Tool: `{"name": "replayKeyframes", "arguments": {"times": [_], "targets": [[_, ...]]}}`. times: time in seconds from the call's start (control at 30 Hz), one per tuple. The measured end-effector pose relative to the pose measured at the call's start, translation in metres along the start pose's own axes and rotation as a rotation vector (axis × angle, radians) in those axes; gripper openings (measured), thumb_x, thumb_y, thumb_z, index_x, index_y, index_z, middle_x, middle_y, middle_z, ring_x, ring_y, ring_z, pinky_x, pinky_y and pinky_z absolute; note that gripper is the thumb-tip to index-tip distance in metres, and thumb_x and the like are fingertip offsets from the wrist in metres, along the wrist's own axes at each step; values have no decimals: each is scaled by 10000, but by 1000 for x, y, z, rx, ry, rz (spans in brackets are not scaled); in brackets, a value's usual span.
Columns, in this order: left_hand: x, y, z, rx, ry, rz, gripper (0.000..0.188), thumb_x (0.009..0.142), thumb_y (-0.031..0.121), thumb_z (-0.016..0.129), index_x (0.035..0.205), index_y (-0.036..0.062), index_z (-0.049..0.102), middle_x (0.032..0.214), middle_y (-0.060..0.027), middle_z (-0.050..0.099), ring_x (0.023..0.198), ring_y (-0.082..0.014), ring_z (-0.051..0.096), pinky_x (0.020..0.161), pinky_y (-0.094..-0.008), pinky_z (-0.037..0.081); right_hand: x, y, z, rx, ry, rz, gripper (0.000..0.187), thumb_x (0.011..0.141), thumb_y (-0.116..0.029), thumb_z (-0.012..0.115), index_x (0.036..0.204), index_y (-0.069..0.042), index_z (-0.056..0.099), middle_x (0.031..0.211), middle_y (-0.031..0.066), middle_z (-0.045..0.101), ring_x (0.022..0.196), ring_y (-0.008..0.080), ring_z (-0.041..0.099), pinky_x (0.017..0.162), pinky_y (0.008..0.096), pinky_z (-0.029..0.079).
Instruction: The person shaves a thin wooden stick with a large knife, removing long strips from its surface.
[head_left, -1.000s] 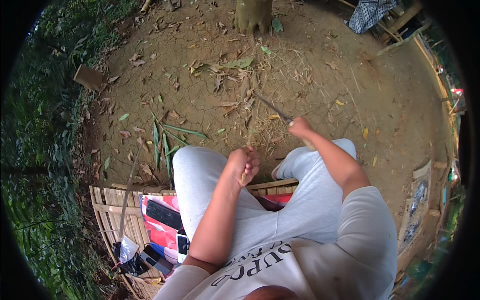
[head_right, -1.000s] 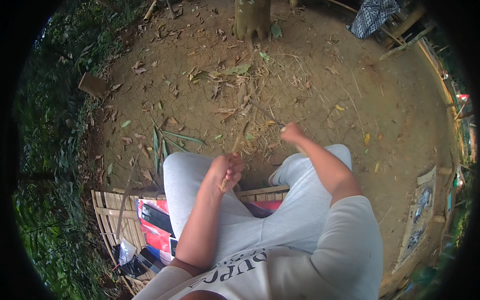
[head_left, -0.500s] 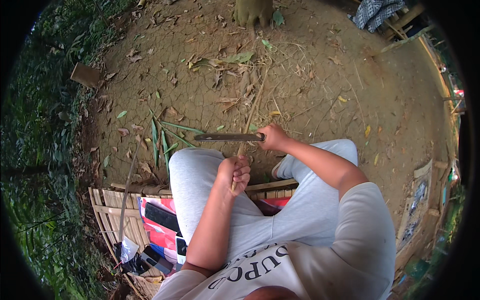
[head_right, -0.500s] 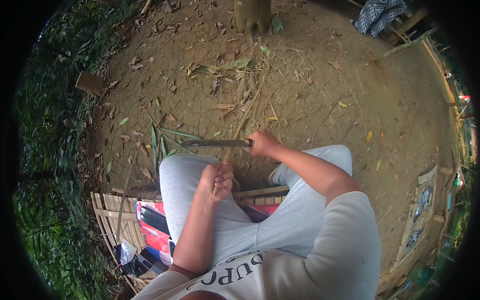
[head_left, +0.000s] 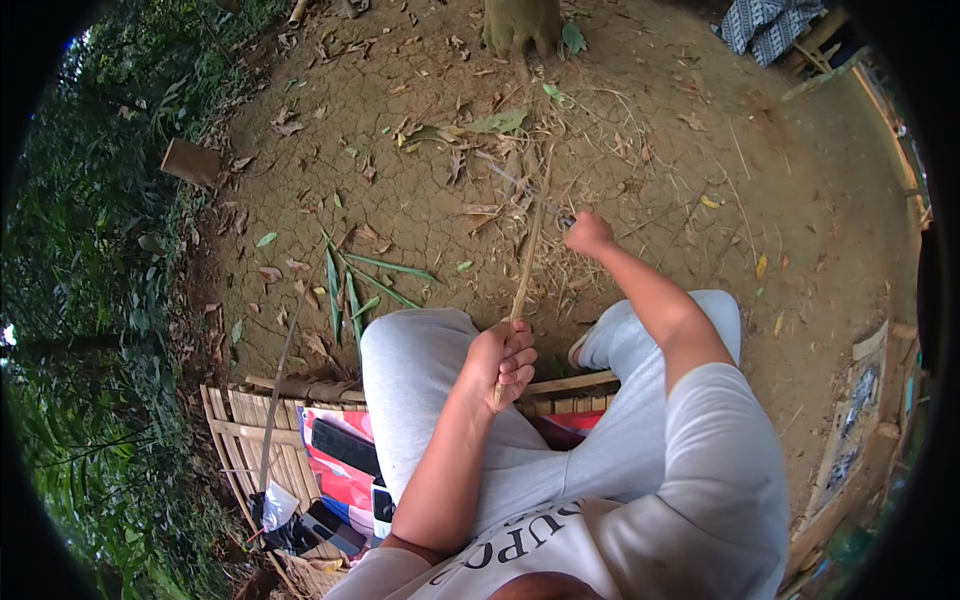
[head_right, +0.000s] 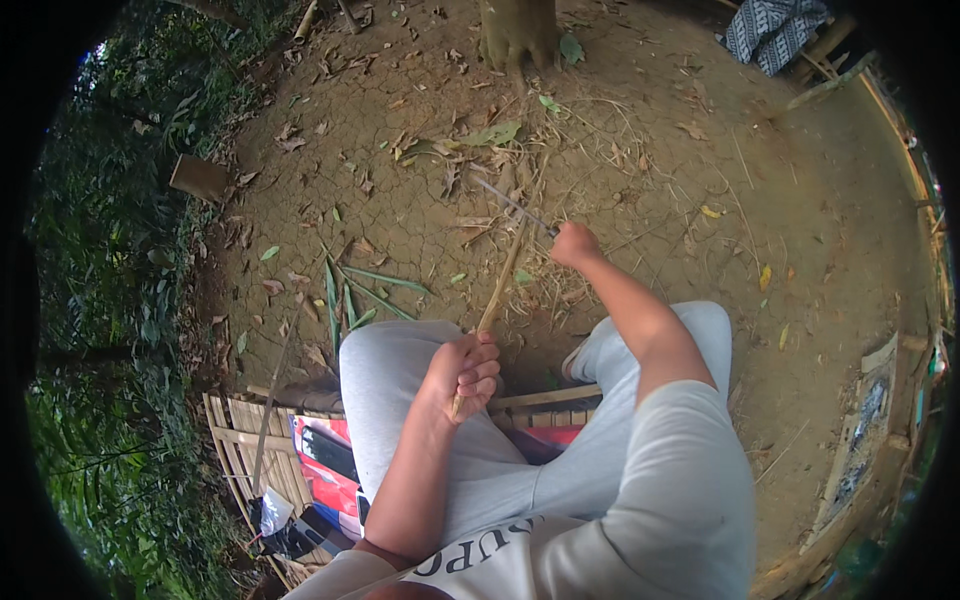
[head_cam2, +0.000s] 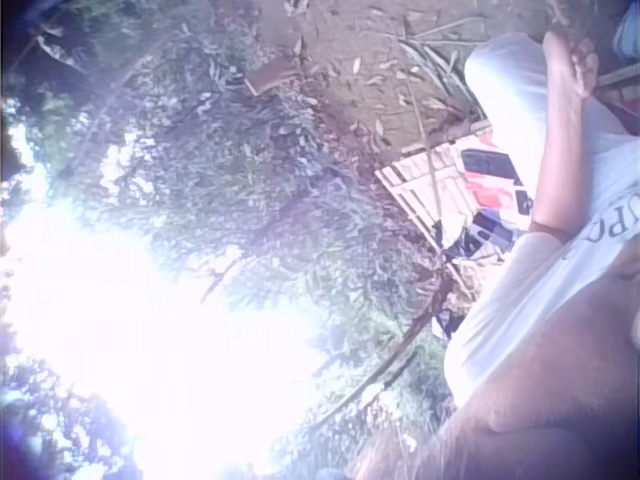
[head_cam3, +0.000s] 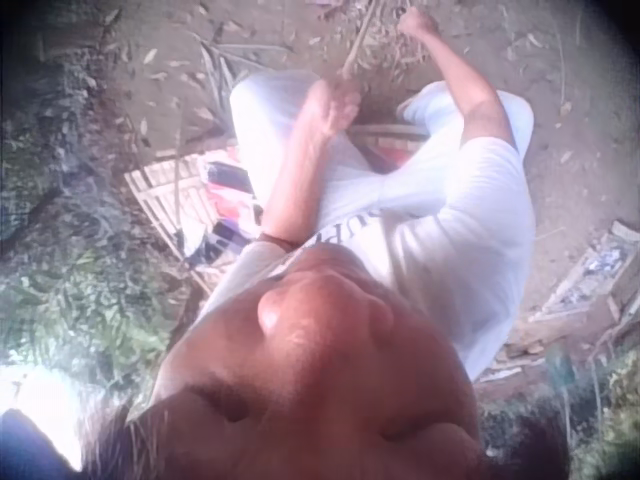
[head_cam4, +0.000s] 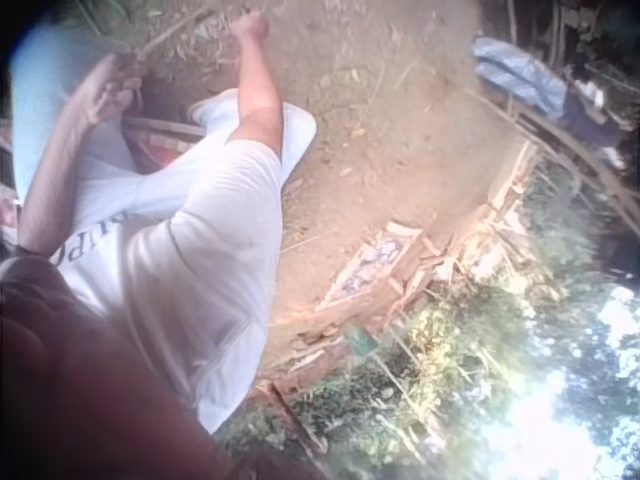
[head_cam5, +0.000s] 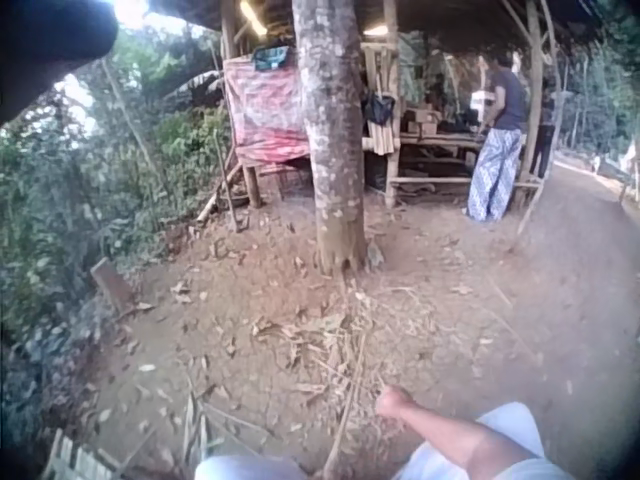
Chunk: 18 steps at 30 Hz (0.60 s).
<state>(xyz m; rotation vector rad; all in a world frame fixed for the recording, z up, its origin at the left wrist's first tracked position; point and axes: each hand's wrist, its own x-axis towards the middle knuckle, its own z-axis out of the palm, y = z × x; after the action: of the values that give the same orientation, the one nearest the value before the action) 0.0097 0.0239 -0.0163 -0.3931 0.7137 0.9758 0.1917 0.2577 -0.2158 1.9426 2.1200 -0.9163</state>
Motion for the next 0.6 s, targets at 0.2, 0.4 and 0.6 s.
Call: {"name": "replayKeyframes", "arguments": {"times": [0.2, 0.4, 0.6], "targets": [[-2, 22, -3, -202, -37, -3, 148, 982, 88, 318, 887, 64, 428, 547, 54, 335, 347, -32, 276, 266, -179, 234, -62, -32, -25, -63, 5, -621, 85, 665, -98, 630, 725, -43, 605, 722, 187, 638, 737, 368, 650, 643, 450, 521], [-6, 30, -5, -384, -114, -12, 203, 1001, 109, 296, 883, 29, 440, 540, 49, 339, 338, -37, 281, 268, -176, 243, -45, -26, -20, -41, -33, -655, 127, 654, -152, 649, 763, -87, 657, 730, 156, 662, 750, 340, 668, 664, 456, 520], [2, 23, 3, -373, -146, -42, 218, 1027, 142, 297, 900, 38, 441, 527, 48, 334, 342, -41, 290, 273, -174, 257, 56, 12, -7, -201, 39, -60, 151, 713, -139, 636, 837, -59, 673, 831, 201, 671, 830, 335, 676, 746, 441, 535]]}}
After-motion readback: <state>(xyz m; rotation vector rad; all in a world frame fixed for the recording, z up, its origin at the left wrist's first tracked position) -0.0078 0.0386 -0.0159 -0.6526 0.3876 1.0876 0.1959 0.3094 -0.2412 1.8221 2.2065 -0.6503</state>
